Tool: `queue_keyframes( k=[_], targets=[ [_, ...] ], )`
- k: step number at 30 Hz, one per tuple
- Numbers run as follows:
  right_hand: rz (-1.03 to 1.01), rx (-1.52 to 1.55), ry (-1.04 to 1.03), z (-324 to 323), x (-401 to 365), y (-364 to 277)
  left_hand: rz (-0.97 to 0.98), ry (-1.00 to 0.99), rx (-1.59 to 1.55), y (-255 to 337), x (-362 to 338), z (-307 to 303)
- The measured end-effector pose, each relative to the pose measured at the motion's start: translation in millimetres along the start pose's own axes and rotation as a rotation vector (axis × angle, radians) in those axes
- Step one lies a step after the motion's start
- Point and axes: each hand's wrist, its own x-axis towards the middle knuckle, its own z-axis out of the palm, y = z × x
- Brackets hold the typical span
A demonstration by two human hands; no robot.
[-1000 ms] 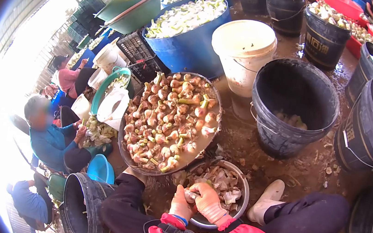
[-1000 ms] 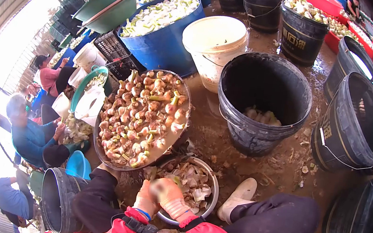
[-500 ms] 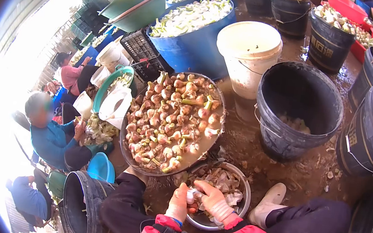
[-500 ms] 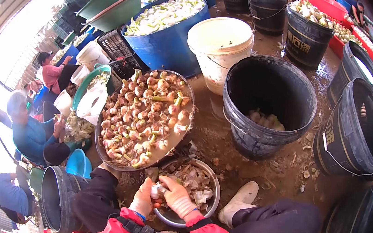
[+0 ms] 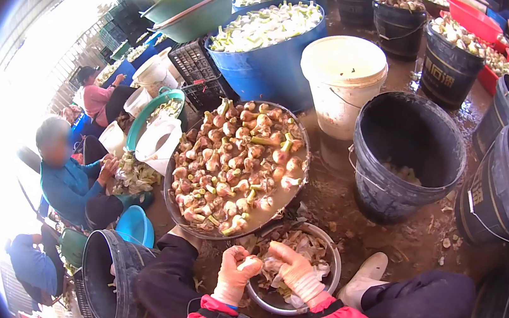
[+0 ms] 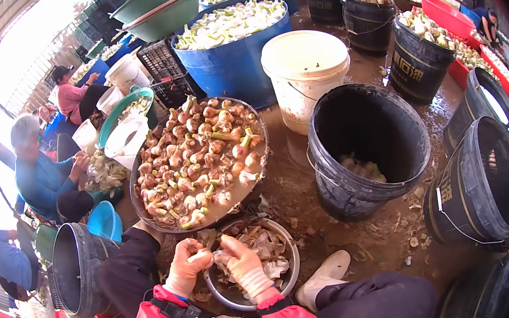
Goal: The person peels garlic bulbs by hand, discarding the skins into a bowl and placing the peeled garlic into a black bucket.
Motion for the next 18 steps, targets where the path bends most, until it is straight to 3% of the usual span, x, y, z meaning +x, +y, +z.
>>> queue_keyframes(
  k=[2, 3, 5, 6, 7, 9, 10, 11, 13, 14, 16, 18],
  targets=[
    [0.003, -0.024, 0.021, 14.6, -5.2, -8.2, 0.015, 0.075, 0.285, 1.5, -3.2, 2.9],
    [-0.002, -0.03, 0.023, 16.8, -5.6, -11.6, 0.019, 0.072, 0.278, 2.9, -2.7, 6.3],
    [-0.239, -0.261, 0.121, 19.9, -11.1, -17.7, -0.006, 0.072, -0.074, 3.4, -4.4, 10.8],
    [-0.286, -0.235, 0.155, 21.1, -11.3, -20.8, -0.002, 0.069, -0.077, 5.7, -5.6, 10.8],
    [-0.294, -0.239, 0.156, 21.2, -9.8, -17.6, -0.024, -0.006, -0.28, 9.5, -6.7, 11.3],
    [-0.029, -0.024, 0.203, 19.3, -5.7, -0.4, -0.078, -0.16, -0.679, 15.7, -10.7, 11.3],
    [0.202, 0.3, 0.239, 14.0, -1.8, 7.1, -0.078, -0.163, -0.68, 17.8, -11.5, 11.1],
    [0.248, 0.237, 0.285, 3.8, 1.7, 17.3, -0.071, -0.17, -0.686, 20.4, -11.2, 11.0],
    [0.142, -0.121, 0.26, -8.5, 6.9, 47.8, -0.051, -0.175, -0.698, 24.8, -9.7, 9.2],
    [0.141, -0.122, 0.259, -8.2, 6.9, 53.7, -0.076, -0.022, -0.624, 22.1, -8.5, 10.6],
    [-0.218, -0.497, 0.225, -0.7, -1.9, 12.6, -0.025, 0.001, -0.477, 20.6, -8.9, 10.1],
    [-0.117, -0.293, 0.123, 9.1, -12.2, -16.4, 0.04, 0.04, -0.319, 17.6, -7.7, 13.5]
  ],
)
